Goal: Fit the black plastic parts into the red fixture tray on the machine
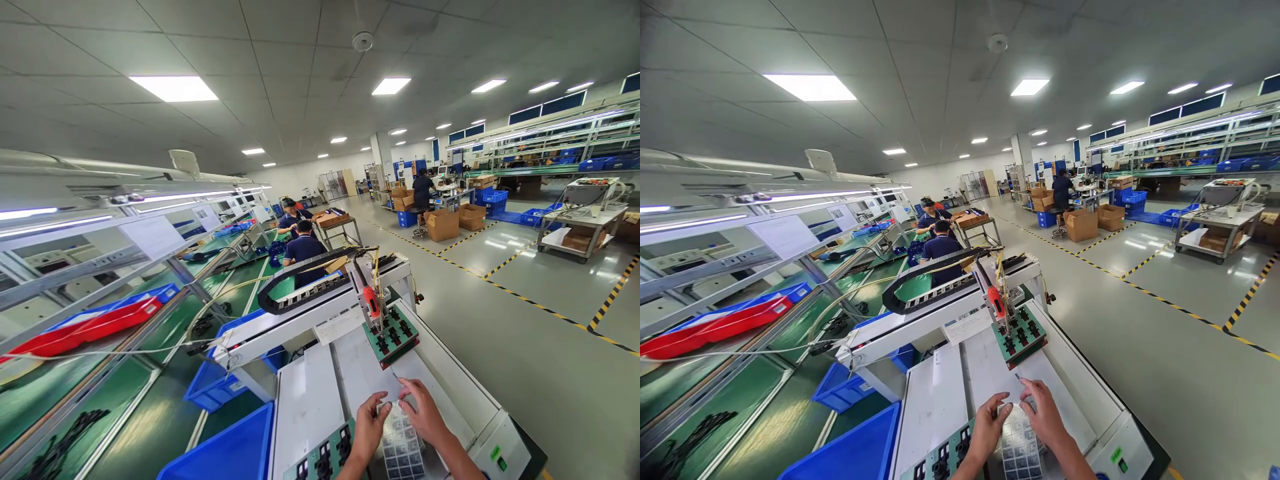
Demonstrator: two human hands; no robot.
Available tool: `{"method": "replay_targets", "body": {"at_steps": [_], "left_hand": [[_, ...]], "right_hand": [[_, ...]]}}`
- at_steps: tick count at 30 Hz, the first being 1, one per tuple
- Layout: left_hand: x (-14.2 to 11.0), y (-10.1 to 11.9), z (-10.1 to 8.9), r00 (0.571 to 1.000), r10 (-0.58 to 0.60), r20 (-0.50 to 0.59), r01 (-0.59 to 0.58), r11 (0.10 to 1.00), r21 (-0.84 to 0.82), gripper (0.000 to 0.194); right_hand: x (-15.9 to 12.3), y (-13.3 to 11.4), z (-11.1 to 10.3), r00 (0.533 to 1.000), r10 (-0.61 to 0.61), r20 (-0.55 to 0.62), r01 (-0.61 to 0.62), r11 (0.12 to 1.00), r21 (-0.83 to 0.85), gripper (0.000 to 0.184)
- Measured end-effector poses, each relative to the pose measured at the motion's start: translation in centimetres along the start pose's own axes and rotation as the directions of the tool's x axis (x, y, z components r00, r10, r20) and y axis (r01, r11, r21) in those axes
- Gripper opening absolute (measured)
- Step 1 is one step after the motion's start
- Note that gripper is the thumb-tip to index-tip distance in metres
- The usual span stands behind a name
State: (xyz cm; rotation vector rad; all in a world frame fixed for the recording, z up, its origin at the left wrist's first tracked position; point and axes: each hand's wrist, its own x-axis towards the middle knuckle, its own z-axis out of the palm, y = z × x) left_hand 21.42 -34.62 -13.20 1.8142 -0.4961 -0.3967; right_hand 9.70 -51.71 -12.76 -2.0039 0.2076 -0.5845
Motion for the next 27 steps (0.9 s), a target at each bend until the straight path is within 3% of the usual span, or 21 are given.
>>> {"method": "replay_targets", "body": {"at_steps": [4,14,17,20,27], "left_hand": [[-0.2,-0.7,0.5,0.997,-0.075,-0.006,0.074,0.99,-0.124,0.085],[-0.5,0.1,0.4,0.998,-0.049,-0.045,0.041,0.985,-0.169,0.065],[-0.9,0.5,0.3,0.999,-0.024,-0.039,0.018,0.989,-0.144,0.061],[-1.3,0.8,0.5,1.0,-0.001,-0.017,-0.002,0.993,-0.121,0.059],[-1.6,1.6,0.6,1.0,0.013,0.015,-0.011,0.996,-0.089,0.059]], "right_hand": [[0.3,0.8,0.7,0.999,0.017,-0.039,-0.017,1.0,0.005,0.059],[0.2,-0.6,0.9,0.997,-0.055,-0.05,0.055,0.998,0.013,0.051],[0.2,-0.7,1.2,0.996,-0.025,-0.089,0.029,0.999,0.044,0.063],[0.3,-1.0,1.8,0.999,-0.037,-0.033,0.04,0.995,0.095,0.077],[1.3,-2.0,2.2,0.993,-0.086,0.08,0.078,0.992,0.097,0.08]]}}
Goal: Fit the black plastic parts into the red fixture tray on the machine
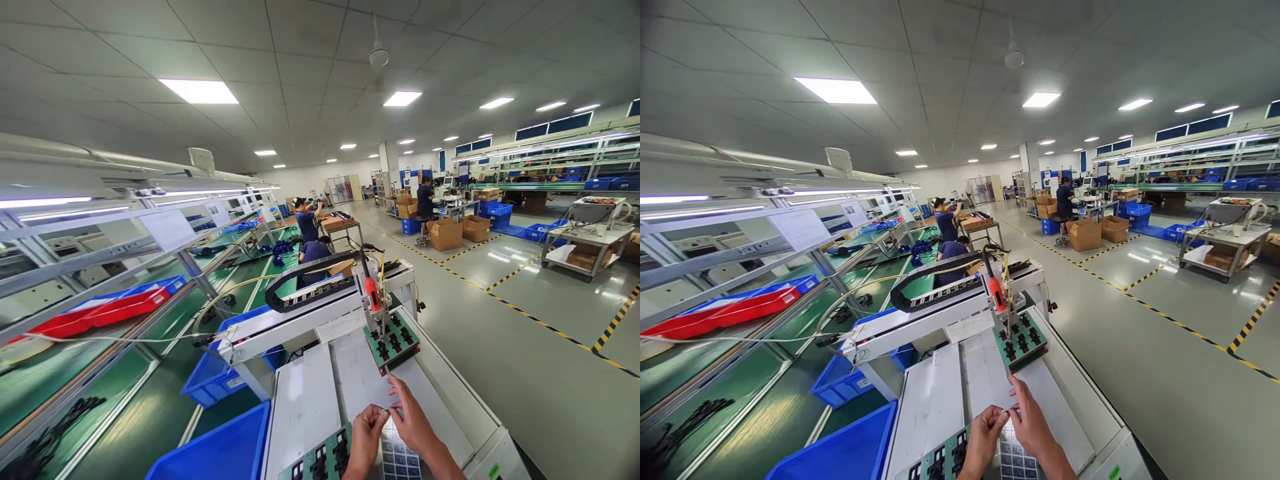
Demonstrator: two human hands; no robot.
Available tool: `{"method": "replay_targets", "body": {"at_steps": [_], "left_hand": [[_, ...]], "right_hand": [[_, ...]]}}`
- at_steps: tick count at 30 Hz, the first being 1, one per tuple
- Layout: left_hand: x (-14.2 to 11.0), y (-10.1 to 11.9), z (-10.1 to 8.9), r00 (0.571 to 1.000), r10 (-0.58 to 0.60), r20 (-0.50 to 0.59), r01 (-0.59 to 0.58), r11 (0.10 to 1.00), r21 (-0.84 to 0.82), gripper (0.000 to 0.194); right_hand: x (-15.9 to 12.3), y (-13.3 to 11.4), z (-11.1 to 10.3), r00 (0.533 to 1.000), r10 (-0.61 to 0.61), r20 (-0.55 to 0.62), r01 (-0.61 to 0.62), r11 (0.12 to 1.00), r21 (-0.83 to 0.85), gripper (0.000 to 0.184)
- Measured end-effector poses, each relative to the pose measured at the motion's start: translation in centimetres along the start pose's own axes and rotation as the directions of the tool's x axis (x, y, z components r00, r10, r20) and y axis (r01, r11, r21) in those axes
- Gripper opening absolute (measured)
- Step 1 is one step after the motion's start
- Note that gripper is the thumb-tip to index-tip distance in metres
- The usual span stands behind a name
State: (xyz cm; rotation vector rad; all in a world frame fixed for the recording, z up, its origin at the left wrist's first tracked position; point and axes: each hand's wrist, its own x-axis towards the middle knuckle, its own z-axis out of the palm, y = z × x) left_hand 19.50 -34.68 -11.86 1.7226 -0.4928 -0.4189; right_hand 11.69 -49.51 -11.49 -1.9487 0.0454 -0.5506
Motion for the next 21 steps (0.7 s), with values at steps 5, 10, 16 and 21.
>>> {"method": "replay_targets", "body": {"at_steps": [5,10,16,21], "left_hand": [[0.0,0.1,-0.3,0.999,-0.032,0.0,0.032,0.997,0.076,0.04],[-0.5,0.9,-1.2,0.996,-0.072,-0.042,0.077,0.989,0.124,0.064],[-7.5,1.9,-6.2,0.975,0.115,-0.189,-0.069,0.969,0.236,0.04],[-19.5,-3.3,-10.8,0.967,0.101,-0.233,-0.014,0.937,0.348,0.043]], "right_hand": [[-0.4,-0.6,1.1,0.995,-0.016,0.101,0.038,0.973,-0.226,0.084],[-2.3,-2.7,4.6,0.985,0.04,-0.167,-0.035,0.999,0.03,0.06],[-5.8,-4.4,3.0,0.75,0.346,-0.564,-0.167,0.924,0.345,0.077],[-7.5,-5.6,2.0,0.832,0.45,-0.325,-0.379,0.888,0.259,0.094]]}}
